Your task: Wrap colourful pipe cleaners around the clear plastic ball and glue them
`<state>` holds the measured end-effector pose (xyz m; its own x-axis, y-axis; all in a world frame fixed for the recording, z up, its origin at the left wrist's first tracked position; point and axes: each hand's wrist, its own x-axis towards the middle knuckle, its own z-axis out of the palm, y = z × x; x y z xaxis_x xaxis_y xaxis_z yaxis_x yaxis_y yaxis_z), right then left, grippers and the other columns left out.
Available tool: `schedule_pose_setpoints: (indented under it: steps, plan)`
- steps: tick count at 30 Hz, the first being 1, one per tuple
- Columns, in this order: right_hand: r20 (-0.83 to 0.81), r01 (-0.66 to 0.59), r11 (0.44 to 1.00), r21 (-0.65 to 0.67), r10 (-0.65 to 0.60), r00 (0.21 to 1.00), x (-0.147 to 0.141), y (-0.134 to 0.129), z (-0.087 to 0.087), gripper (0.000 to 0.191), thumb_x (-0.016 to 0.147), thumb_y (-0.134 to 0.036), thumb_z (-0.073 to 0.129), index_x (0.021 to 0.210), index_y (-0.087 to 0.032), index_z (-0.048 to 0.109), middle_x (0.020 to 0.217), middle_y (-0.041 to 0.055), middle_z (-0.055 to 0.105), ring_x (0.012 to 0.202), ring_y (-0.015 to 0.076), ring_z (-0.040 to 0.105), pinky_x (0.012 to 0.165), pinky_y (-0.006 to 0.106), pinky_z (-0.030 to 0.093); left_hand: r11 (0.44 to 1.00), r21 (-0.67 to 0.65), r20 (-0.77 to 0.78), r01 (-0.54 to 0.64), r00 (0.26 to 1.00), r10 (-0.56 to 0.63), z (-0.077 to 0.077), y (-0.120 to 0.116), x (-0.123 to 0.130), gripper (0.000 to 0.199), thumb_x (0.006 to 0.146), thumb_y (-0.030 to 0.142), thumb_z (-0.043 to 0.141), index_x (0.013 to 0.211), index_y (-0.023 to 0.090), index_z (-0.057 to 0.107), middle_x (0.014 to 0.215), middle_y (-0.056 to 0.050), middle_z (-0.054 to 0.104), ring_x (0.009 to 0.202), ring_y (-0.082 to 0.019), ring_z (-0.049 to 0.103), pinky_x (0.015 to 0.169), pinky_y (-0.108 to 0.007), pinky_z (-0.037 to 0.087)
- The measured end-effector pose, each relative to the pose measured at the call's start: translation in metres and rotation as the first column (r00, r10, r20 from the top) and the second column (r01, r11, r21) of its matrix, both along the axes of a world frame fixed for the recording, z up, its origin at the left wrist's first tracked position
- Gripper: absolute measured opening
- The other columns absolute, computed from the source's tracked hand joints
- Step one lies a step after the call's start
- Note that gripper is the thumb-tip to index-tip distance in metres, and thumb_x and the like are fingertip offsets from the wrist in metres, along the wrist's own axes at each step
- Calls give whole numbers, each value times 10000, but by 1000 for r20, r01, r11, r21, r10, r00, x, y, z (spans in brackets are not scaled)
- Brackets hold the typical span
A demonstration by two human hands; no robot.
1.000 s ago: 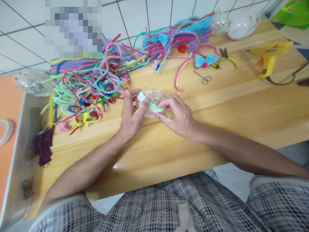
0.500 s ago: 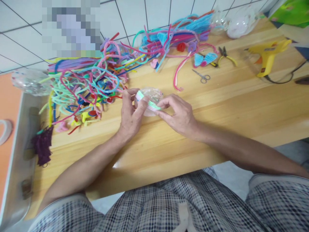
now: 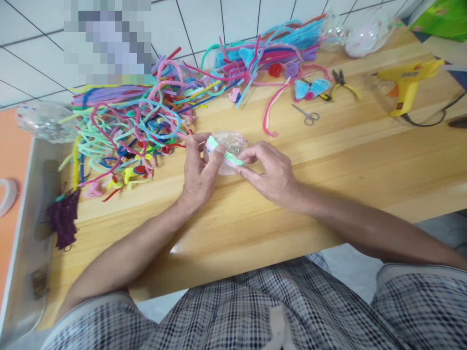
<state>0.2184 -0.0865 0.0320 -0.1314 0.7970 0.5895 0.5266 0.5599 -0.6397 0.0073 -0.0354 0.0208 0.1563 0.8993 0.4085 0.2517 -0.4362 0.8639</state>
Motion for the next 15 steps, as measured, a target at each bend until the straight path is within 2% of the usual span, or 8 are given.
schedule_pose_setpoints:
  steps: [5, 8, 12, 15]
  plan:
    - [-24, 16, 1000, -6, -16, 1000, -2, 0, -3, 161, 1036, -266, 813, 1120, -276, 676, 1060, 27, 791, 959, 226, 724, 921, 394, 611, 999, -34, 24, 19, 1000, -18, -4, 3, -3, 524, 1108, 798, 666, 1327, 326, 601, 1198, -63, 690, 1145, -295, 732, 1075, -543, 639]
    - [-52, 6, 1000, 24, -5, 999, -3, 0, -7, 197, 1027, -224, 809, 1146, -272, 660, 1075, 27, 777, 972, 225, 725, 935, 395, 607, 999, -53, 60, 15, 998, -12, -4, 4, -2, 529, 1089, 792, 708, 1314, 323, 619, 1187, -64, 692, 1129, -290, 717, 1067, -525, 631]
    - [-65, -1, 998, 70, 5, 998, -3, 2, -12, 229, 1016, -204, 818, 1156, -270, 649, 1068, 22, 760, 974, 229, 719, 927, 394, 597, 999, -37, 113, -34, 993, 38, -4, 5, 1, 563, 1043, 806, 774, 1245, 295, 649, 1134, -44, 696, 994, -235, 681, 920, -421, 614]
    - [-52, -5, 995, 98, 10, 999, -3, 3, -12, 219, 1030, -215, 823, 1154, -271, 651, 1057, 23, 757, 971, 231, 716, 910, 389, 590, 999, 14, 126, -43, 991, 41, -5, 6, 2, 525, 1057, 778, 777, 1223, 293, 664, 1095, -36, 695, 941, -221, 669, 860, -389, 596]
